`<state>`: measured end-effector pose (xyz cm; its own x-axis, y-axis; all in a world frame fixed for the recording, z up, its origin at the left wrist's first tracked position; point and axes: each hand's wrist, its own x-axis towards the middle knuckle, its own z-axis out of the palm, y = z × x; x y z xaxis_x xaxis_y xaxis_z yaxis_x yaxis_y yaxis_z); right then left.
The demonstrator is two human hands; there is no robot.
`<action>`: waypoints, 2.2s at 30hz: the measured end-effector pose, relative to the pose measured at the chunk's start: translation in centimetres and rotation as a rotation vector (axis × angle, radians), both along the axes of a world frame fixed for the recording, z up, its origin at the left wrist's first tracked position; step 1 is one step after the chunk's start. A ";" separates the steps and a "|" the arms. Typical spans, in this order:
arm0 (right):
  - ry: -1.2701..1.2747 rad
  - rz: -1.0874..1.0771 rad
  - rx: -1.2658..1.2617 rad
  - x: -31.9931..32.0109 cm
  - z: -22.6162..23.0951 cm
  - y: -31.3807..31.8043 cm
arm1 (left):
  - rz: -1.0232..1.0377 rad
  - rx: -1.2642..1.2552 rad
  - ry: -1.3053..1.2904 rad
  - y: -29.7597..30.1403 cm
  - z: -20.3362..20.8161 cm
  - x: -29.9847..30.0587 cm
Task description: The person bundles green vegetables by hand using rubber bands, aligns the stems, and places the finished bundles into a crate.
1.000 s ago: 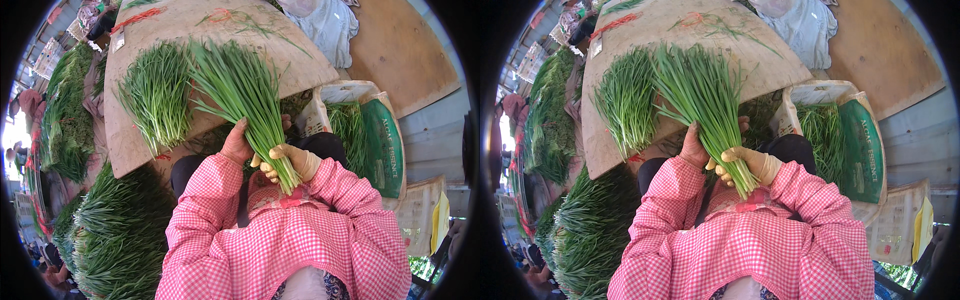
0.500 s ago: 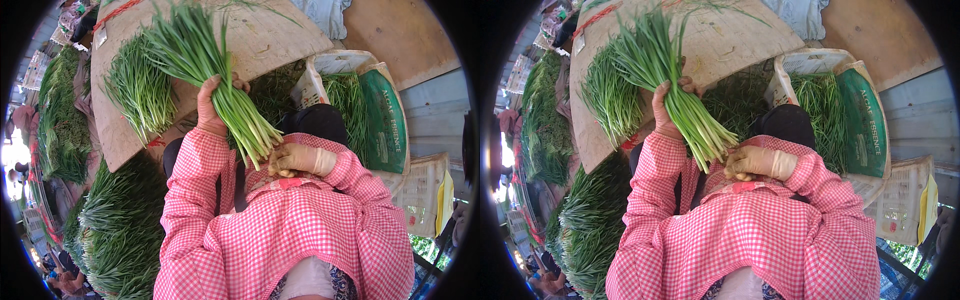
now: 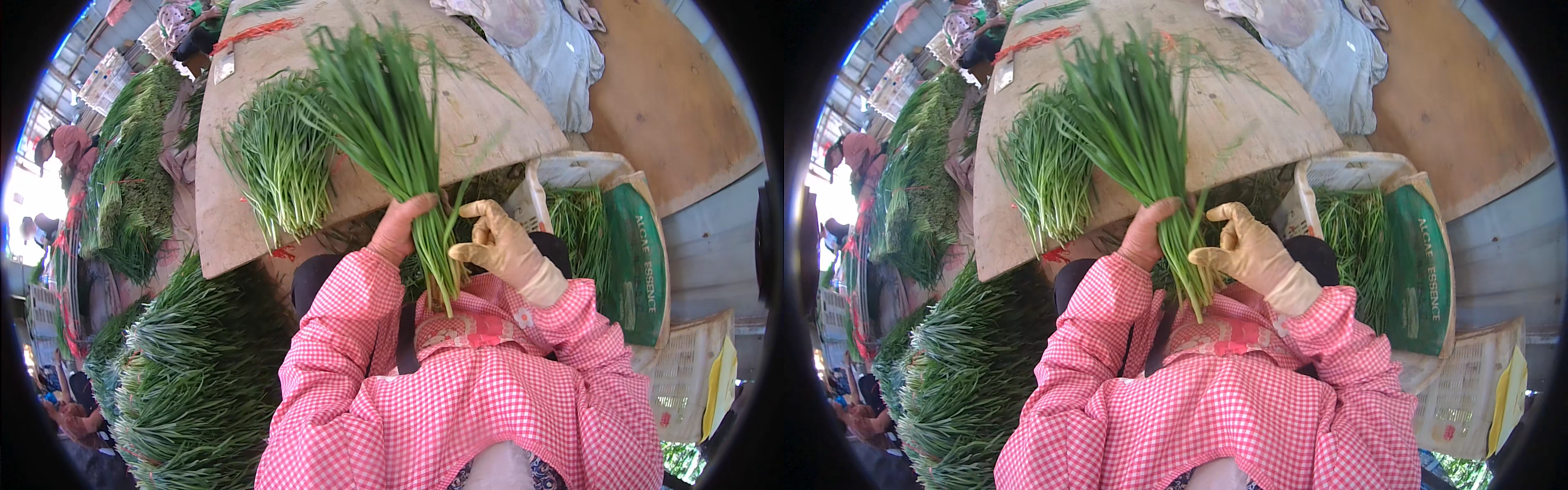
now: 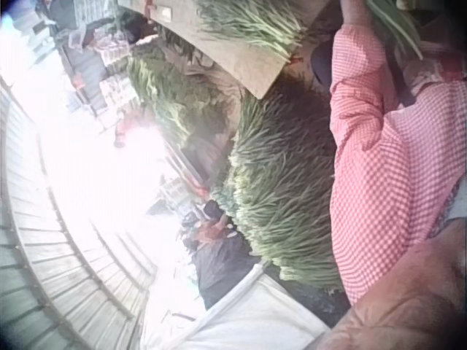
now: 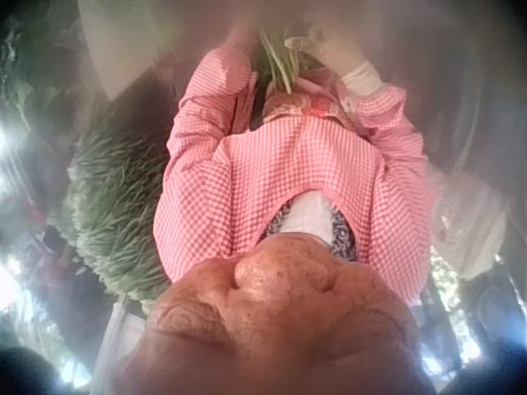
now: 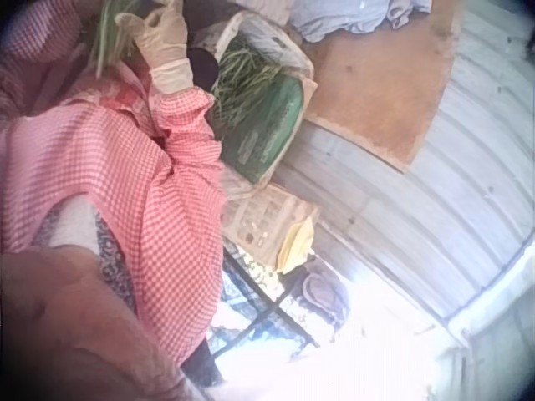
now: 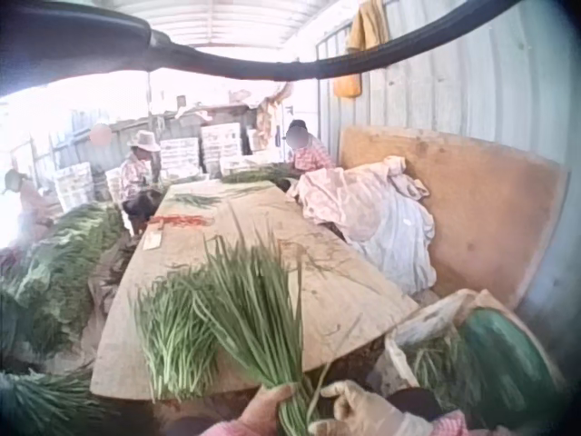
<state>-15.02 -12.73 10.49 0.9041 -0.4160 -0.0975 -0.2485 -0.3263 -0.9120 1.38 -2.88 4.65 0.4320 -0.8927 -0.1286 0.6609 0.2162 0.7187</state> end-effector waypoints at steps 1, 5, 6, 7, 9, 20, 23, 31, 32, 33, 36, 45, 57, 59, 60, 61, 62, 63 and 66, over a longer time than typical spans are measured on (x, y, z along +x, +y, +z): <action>0.080 -0.016 -0.026 0.9 0.0 -0.2 | -0.018 -0.004 -0.038 -0.2 0.0 -0.2; 0.014 0.078 0.065 4.1 -2.4 -1.5 | -0.057 0.002 -0.166 0.2 0.5 -0.9; 0.039 0.112 0.098 4.2 -2.2 -2.1 | -0.046 0.023 -0.175 0.3 0.0 -0.9; 0.075 0.154 0.130 4.1 -2.2 -2.6 | -0.088 -0.039 -0.242 0.0 -0.9 -0.6; 0.075 0.260 0.229 4.5 -2.0 -3.5 | -0.097 -0.093 -0.251 0.0 0.3 -0.9; 0.049 0.261 0.360 11.9 5.3 -2.2 | -0.176 0.000 -0.423 5.0 8.4 4.8; 0.005 0.212 0.231 16.3 6.8 -0.5 | -0.229 -0.099 -0.354 6.3 10.3 8.8; 0.053 0.185 0.408 29.2 3.8 1.3 | -0.032 0.238 -0.497 8.7 9.7 19.5; 0.066 0.186 0.419 30.6 2.9 1.3 | 0.028 0.267 -0.595 8.9 9.2 20.4; 0.061 0.184 0.409 32.0 1.9 1.2 | 0.117 0.354 -0.747 8.9 8.4 21.3; 0.061 0.195 0.295 34.1 0.7 3.3 | 0.351 0.669 -1.169 10.1 5.1 24.5; 0.264 0.074 0.257 38.2 -4.7 2.9 | 0.372 0.973 -1.076 10.3 5.2 23.3; 0.021 0.092 0.485 31.5 -0.4 1.0 | 0.252 1.294 -1.290 7.1 2.2 21.0; -0.278 0.300 0.773 27.5 0.9 3.7 | 0.304 1.294 -1.334 7.6 0.8 21.4; -0.345 0.447 0.820 25.5 2.1 5.7 | 0.330 1.296 -1.317 8.1 1.0 21.5; -0.384 0.564 0.799 23.0 3.4 7.5 | 0.331 1.253 -1.309 7.8 1.2 21.5; -0.408 0.723 0.804 21.3 4.2 9.9 | 0.345 1.266 -1.288 9.2 1.1 21.8; -0.407 0.815 0.740 19.9 4.4 11.1 | 0.313 1.246 -1.295 8.4 -0.2 22.0; -0.466 1.085 0.538 16.4 6.5 14.1 | 0.308 1.258 -1.329 8.1 0.8 21.7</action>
